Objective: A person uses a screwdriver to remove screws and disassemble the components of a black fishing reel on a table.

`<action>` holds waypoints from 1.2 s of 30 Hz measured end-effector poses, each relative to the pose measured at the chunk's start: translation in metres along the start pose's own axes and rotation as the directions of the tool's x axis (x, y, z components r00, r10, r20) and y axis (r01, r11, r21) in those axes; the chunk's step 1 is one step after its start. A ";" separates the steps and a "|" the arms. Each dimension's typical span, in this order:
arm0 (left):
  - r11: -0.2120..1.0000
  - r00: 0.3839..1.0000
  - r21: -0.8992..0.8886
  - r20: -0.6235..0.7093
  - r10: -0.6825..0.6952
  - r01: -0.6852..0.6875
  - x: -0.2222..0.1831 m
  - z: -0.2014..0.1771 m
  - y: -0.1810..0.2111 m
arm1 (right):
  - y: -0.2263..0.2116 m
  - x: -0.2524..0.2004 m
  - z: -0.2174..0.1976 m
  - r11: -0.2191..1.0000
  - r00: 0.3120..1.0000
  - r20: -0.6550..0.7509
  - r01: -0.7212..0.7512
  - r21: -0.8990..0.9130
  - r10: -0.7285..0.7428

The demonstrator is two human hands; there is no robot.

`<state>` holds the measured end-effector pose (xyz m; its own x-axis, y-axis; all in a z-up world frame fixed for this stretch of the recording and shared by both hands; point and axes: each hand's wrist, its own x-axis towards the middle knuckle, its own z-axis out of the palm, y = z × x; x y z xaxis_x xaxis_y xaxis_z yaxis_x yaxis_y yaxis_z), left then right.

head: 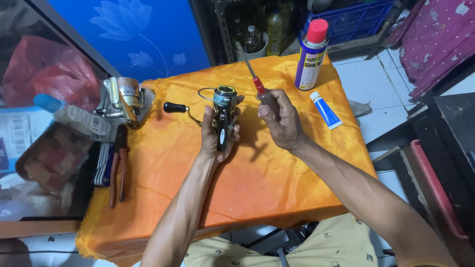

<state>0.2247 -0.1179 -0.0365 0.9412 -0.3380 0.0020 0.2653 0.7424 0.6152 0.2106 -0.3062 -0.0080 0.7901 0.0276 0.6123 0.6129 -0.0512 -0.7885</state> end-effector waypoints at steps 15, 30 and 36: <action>0.997 0.997 -0.033 -0.020 0.076 -0.077 0.004 -0.015 0.006 | -0.036 0.009 0.002 0.969 0.977 0.031 0.213 -0.128 -0.210; 0.983 0.984 0.032 0.018 0.179 -0.179 0.005 -0.010 0.006 | -0.134 0.003 -0.049 0.857 0.949 0.245 0.289 -0.427 -0.198; 0.958 0.951 0.046 -0.109 0.288 -0.284 0.015 -0.029 -0.005 | -0.130 -0.006 -0.048 0.849 0.964 0.184 0.255 -0.462 -0.190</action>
<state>0.2439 -0.1095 -0.0623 0.9946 -0.0450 0.0933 -0.0233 0.7802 0.6251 0.1261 -0.3482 0.0936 0.6476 0.2198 0.7296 0.7177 -0.4978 -0.4870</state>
